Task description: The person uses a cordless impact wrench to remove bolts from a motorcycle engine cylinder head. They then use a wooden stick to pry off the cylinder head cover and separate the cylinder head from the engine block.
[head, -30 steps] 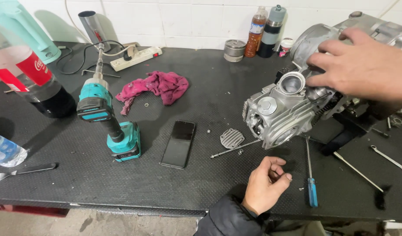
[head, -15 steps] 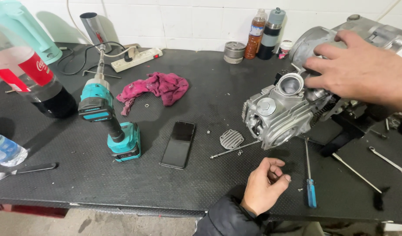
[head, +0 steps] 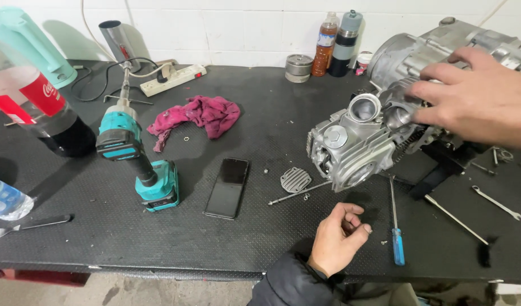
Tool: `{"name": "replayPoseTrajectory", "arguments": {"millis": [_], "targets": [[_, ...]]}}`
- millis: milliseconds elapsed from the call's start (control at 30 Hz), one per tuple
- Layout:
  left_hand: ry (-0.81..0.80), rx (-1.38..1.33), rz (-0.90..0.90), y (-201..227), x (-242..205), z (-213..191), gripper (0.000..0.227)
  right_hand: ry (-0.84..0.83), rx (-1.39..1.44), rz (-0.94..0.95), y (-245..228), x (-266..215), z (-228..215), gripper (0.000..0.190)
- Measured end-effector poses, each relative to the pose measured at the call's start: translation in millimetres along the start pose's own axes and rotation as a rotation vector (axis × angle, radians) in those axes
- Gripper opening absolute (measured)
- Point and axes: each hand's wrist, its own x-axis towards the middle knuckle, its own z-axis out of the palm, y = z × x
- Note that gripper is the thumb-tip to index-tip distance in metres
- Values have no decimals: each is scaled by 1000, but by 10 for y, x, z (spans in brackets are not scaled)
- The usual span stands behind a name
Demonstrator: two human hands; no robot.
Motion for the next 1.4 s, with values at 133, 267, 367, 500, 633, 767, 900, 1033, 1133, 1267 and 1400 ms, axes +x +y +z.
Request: {"name": "replayPoseTrajectory", "arguments": {"millis": [133, 267, 367, 500, 633, 767, 900, 1033, 1133, 1267, 1400], "targets": [[-8, -30, -22, -35, 10, 12, 34, 162, 50, 58, -56, -97, 71, 50], [3, -3, -12, -21, -3, 5, 34, -23, -33, 23, -145, -175, 290, 45], [-9, 15, -7, -19, 14, -2, 33, 471, 83, 120, -266, -255, 656, 58], [-20, -16, -9, -10, -1, -13, 32, 174, -50, 110, -489, -434, 444, 63], [-35, 2, -5, 13, -3, -15, 32, 401, 184, 323, -734, -560, 653, 64], [-33, 12, -27, 30, 5, -16, 31, 354, 1, 283, -839, -546, 713, 68], [-24, 26, -15, -3, 2, -7, 31, 452, 131, 296, -994, -521, 871, 65], [-13, 31, -9, -11, 17, -14, 30, 496, 245, 229, -1204, -520, 767, 67], [-23, 28, -1, -42, -7, -14, 29, 425, 364, 299, -1247, -552, 586, 80], [-32, 22, -32, -15, -9, -12, 28, 348, 268, 354, -1290, -556, 578, 89], [-27, 36, -21, -17, 9, -18, 28, 326, 225, 390, -1369, -539, 614, 85]]}}
